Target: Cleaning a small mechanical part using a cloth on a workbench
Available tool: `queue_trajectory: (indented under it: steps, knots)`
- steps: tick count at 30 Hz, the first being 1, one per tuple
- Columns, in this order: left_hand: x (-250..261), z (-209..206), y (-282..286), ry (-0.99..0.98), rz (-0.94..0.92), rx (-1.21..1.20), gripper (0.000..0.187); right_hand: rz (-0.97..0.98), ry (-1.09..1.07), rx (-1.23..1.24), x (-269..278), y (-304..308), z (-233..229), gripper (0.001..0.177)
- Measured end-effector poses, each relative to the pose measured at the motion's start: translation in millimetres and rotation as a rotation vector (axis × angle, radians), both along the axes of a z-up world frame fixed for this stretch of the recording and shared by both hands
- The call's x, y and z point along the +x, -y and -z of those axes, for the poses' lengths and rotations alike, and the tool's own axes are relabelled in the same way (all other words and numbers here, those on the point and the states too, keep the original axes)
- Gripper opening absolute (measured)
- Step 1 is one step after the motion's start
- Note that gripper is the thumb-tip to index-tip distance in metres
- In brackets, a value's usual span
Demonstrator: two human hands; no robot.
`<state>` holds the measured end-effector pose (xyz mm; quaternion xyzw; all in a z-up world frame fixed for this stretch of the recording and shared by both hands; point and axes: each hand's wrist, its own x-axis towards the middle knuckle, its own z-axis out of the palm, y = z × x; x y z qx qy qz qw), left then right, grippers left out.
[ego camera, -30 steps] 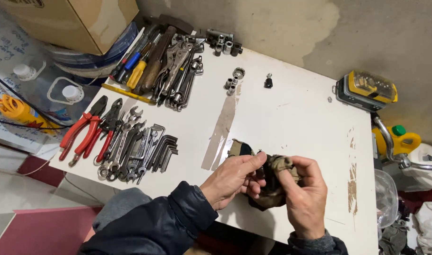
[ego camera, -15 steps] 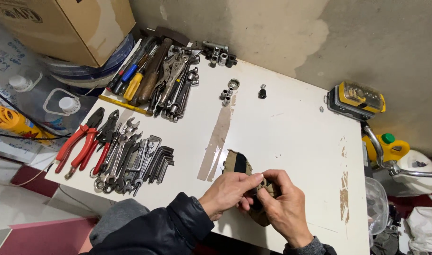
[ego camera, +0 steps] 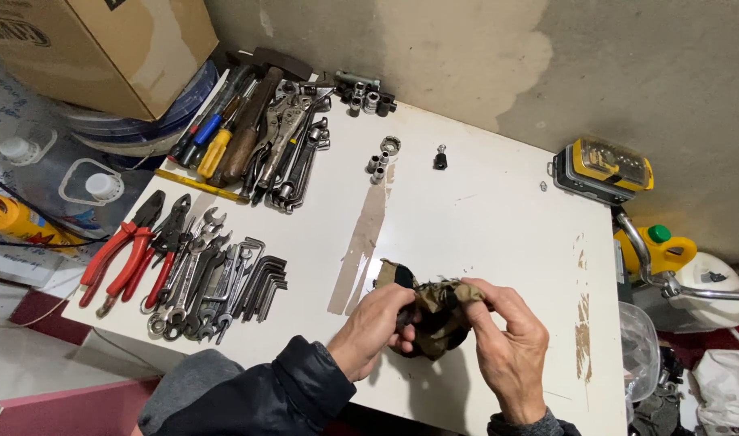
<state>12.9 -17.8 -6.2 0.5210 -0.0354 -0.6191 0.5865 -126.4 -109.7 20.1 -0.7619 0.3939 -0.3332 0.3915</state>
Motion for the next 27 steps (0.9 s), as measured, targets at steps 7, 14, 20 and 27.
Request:
queue_trajectory:
  steps: [7, 14, 20, 27]
  knots:
    - [-10, 6, 2, 0.311, 0.196, -0.037, 0.015, 0.008, -0.001, 0.063, -3, 2, 2, 0.018]
    - [4, 7, 1, 0.359, 0.165, -0.024, 0.011, 0.020, 0.058, 0.308, -9, 10, 6, 0.031]
    - [16, 3, -1, 0.276, -0.036, -0.119, 0.008, -0.040, 0.043, 0.568, -16, 20, 1, 0.044]
    - [34, 5, -3, 0.266, -0.177, -0.200, 0.018, -0.380, -0.465, 0.484, -14, 18, 17, 0.018]
